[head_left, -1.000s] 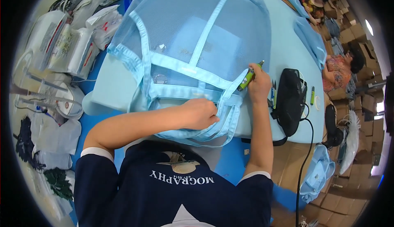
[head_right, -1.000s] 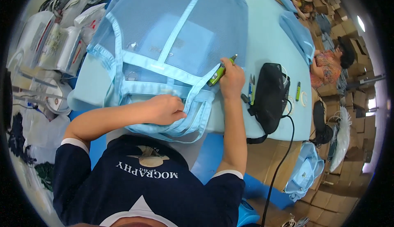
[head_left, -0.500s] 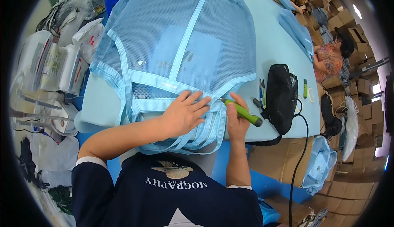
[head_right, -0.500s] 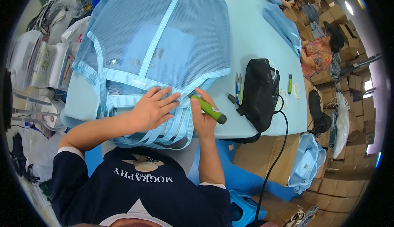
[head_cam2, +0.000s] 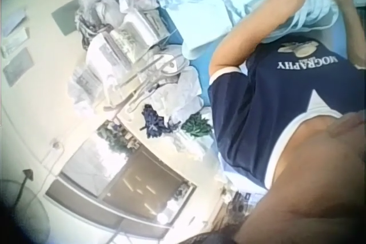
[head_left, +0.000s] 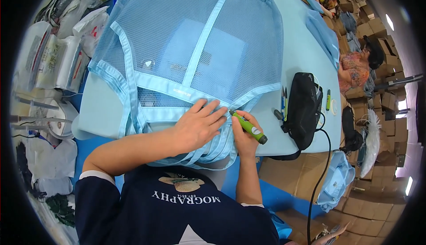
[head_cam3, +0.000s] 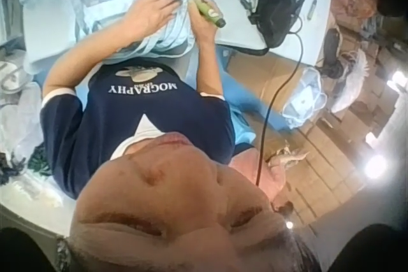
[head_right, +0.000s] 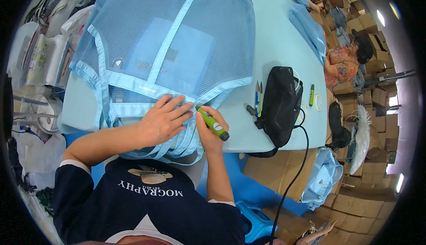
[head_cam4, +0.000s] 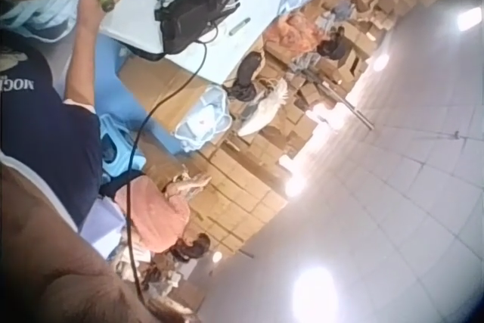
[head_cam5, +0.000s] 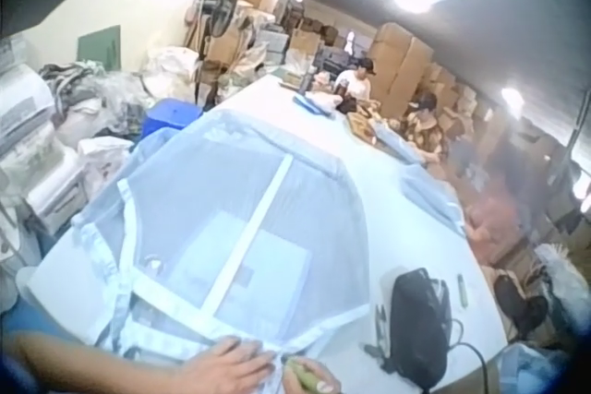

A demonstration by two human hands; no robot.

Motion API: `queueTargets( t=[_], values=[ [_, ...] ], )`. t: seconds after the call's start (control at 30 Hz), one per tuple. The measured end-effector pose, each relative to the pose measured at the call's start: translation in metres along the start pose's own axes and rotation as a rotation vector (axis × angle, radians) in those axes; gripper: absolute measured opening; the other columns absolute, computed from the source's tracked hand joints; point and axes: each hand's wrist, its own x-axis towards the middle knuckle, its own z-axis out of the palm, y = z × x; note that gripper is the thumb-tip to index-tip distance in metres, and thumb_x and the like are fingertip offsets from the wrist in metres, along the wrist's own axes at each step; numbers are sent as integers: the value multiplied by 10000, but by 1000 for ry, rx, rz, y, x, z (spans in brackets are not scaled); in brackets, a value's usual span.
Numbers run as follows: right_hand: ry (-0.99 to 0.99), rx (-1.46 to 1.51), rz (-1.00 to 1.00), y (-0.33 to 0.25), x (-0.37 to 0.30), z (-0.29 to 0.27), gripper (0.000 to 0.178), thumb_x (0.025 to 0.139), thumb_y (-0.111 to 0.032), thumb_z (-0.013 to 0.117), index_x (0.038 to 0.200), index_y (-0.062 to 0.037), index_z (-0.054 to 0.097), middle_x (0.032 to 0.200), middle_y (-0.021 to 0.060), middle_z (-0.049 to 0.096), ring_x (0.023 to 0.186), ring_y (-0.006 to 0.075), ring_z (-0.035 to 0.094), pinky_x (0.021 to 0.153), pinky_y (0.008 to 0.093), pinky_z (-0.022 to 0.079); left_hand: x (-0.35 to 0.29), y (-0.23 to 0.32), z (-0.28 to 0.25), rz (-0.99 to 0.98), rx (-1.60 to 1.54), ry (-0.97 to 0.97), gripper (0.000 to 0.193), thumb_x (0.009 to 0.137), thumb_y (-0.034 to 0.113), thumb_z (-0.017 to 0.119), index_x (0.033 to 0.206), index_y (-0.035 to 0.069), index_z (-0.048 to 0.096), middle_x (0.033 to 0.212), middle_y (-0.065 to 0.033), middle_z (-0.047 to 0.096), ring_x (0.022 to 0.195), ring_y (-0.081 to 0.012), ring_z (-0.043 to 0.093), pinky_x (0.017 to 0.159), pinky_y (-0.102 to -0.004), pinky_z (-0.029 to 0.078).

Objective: Assembling and finishing blue mesh bags using a hand-held heat sealing tool.

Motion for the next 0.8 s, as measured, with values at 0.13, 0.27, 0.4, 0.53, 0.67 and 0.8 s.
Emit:
queueTargets(
  t=[0.13,0.27,0.4,0.53,0.67,0.8],
  values=[
    [23,-66,-45,0,0,3,190,774,4,690,957,14,639,863,85,650,760,134,611,667,257,487,-1,1,1,-3,-10,1,401,795,236,659,1114,-1,610,1257,-125,524,1207,-305,424,995,-443,321],
    [-30,-18,5,1,-1,-3,187,775,15,683,956,18,637,870,86,648,766,127,607,673,253,484,1,1,0,0,-16,0,395,799,229,654,1106,-17,611,1260,-140,523,1206,-319,423,995,-445,318],
    [62,-24,44,-1,0,2,180,777,17,681,952,18,639,870,81,645,755,119,602,672,250,481,0,2,0,10,-8,-3,394,800,223,651,1100,-29,610,1259,-155,519,1202,-327,424,996,-447,316],
    [37,-19,23,-5,0,4,165,787,13,673,948,21,638,858,74,637,750,107,590,663,245,476,-2,2,2,-24,-22,-26,413,783,212,680,1138,15,607,1311,-109,497,1242,-303,407,1012,-471,327],
    [6,-36,29,-7,0,-1,158,792,7,671,945,26,636,854,73,633,753,102,584,654,241,474,-1,3,0,-27,-11,-38,410,784,212,679,1137,16,605,1310,-107,498,1243,-301,407,1012,-471,327],
    [51,9,71,-2,-1,1,158,791,3,674,943,25,637,857,67,635,758,99,583,654,237,474,0,3,0,-27,-5,-36,408,778,208,682,1129,15,606,1302,-107,503,1242,-301,407,1007,-468,331]
  ],
)
